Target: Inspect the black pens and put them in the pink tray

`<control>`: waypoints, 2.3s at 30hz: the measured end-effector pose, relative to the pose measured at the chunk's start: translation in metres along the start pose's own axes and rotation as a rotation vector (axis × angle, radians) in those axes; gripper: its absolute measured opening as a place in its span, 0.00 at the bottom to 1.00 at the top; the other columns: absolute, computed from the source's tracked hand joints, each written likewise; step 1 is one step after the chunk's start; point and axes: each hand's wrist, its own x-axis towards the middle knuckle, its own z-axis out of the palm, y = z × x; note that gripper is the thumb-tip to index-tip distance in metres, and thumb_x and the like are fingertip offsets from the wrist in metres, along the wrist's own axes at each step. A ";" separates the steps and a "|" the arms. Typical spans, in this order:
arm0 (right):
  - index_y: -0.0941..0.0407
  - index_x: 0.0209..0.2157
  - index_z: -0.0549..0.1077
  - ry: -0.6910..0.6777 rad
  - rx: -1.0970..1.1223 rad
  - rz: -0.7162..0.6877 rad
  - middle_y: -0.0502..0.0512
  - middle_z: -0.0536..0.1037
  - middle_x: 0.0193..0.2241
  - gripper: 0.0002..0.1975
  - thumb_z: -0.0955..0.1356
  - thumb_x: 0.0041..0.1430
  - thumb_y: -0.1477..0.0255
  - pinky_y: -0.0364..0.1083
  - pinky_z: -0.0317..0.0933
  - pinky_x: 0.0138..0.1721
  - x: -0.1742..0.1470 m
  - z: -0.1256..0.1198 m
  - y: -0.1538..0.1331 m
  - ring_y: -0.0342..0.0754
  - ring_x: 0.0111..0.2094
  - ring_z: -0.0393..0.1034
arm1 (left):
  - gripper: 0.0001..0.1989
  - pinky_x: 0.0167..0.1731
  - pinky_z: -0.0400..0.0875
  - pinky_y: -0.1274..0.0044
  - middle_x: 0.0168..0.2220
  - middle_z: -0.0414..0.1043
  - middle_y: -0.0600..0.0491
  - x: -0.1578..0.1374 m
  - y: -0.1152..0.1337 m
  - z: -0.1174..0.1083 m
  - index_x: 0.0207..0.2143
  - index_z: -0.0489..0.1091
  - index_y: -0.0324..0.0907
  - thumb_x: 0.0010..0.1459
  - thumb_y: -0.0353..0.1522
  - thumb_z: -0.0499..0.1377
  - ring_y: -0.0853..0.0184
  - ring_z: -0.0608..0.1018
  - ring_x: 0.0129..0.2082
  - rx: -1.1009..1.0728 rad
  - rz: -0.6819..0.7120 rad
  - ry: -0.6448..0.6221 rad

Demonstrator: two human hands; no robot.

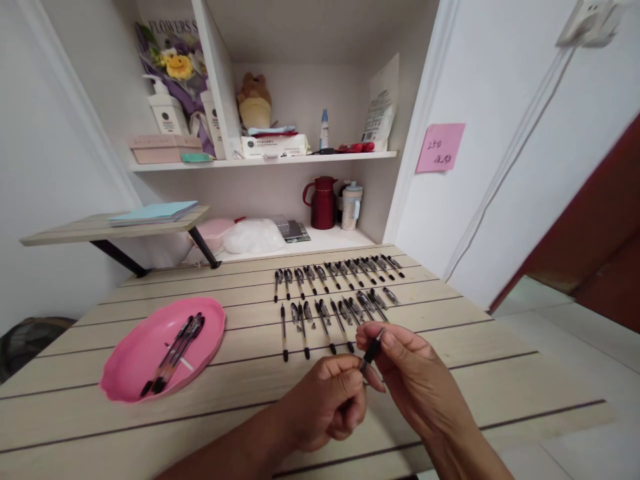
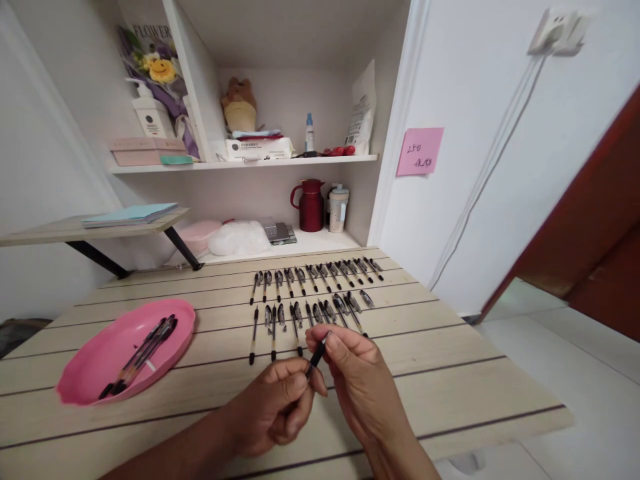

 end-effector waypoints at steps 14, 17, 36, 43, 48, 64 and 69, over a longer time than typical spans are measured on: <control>0.55 0.37 0.75 0.005 -0.107 0.034 0.57 0.76 0.37 0.17 0.72 0.43 0.64 0.46 0.61 0.37 0.009 -0.020 0.008 0.49 0.38 0.68 | 0.15 0.09 0.39 0.83 0.12 0.58 0.63 0.008 -0.006 -0.002 0.39 0.65 0.37 0.56 0.39 0.51 0.81 0.48 0.07 0.160 -0.063 0.199; 0.56 0.41 0.74 -0.037 -0.065 0.071 0.60 0.75 0.40 0.18 0.70 0.47 0.64 0.48 0.61 0.39 0.008 -0.020 0.004 0.51 0.42 0.67 | 0.15 0.09 0.38 0.83 0.12 0.58 0.63 0.006 -0.004 -0.001 0.39 0.65 0.37 0.55 0.39 0.52 0.81 0.48 0.07 0.095 -0.084 0.163; 0.56 0.35 0.73 -0.043 -0.170 0.019 0.57 0.74 0.36 0.14 0.72 0.45 0.66 0.44 0.61 0.30 0.006 -0.024 0.002 0.50 0.38 0.67 | 0.13 0.09 0.38 0.83 0.12 0.58 0.62 0.005 -0.007 -0.002 0.39 0.66 0.36 0.56 0.36 0.50 0.80 0.48 0.08 0.110 -0.085 0.127; 0.56 0.26 0.75 0.026 -0.273 -0.051 0.53 0.75 0.28 0.10 0.74 0.40 0.67 0.46 0.60 0.36 0.008 -0.030 0.002 0.46 0.32 0.67 | 0.14 0.09 0.39 0.84 0.13 0.58 0.62 0.006 -0.008 -0.004 0.39 0.66 0.36 0.56 0.38 0.51 0.81 0.49 0.08 0.126 -0.098 0.135; 0.56 0.36 0.75 -0.042 -0.211 0.050 0.57 0.76 0.32 0.15 0.71 0.45 0.64 0.47 0.60 0.36 0.008 -0.031 0.002 0.49 0.35 0.67 | 0.16 0.10 0.40 0.84 0.12 0.58 0.63 0.006 -0.007 -0.004 0.40 0.65 0.36 0.55 0.40 0.52 0.81 0.49 0.08 0.120 -0.120 0.138; 0.57 0.34 0.75 -0.118 -0.168 0.045 0.58 0.75 0.32 0.19 0.66 0.50 0.56 0.47 0.59 0.30 0.009 -0.034 0.005 0.49 0.32 0.66 | 0.16 0.10 0.39 0.83 0.12 0.57 0.63 0.006 -0.008 -0.003 0.40 0.65 0.37 0.56 0.40 0.51 0.80 0.48 0.08 0.075 -0.118 0.107; 0.57 0.31 0.75 -0.127 -0.405 0.054 0.54 0.75 0.28 0.12 0.71 0.46 0.64 0.46 0.59 0.32 0.027 -0.045 -0.005 0.47 0.29 0.67 | 0.15 0.11 0.38 0.83 0.13 0.58 0.63 0.006 -0.008 -0.005 0.37 0.64 0.38 0.55 0.41 0.51 0.81 0.48 0.09 0.073 -0.113 0.172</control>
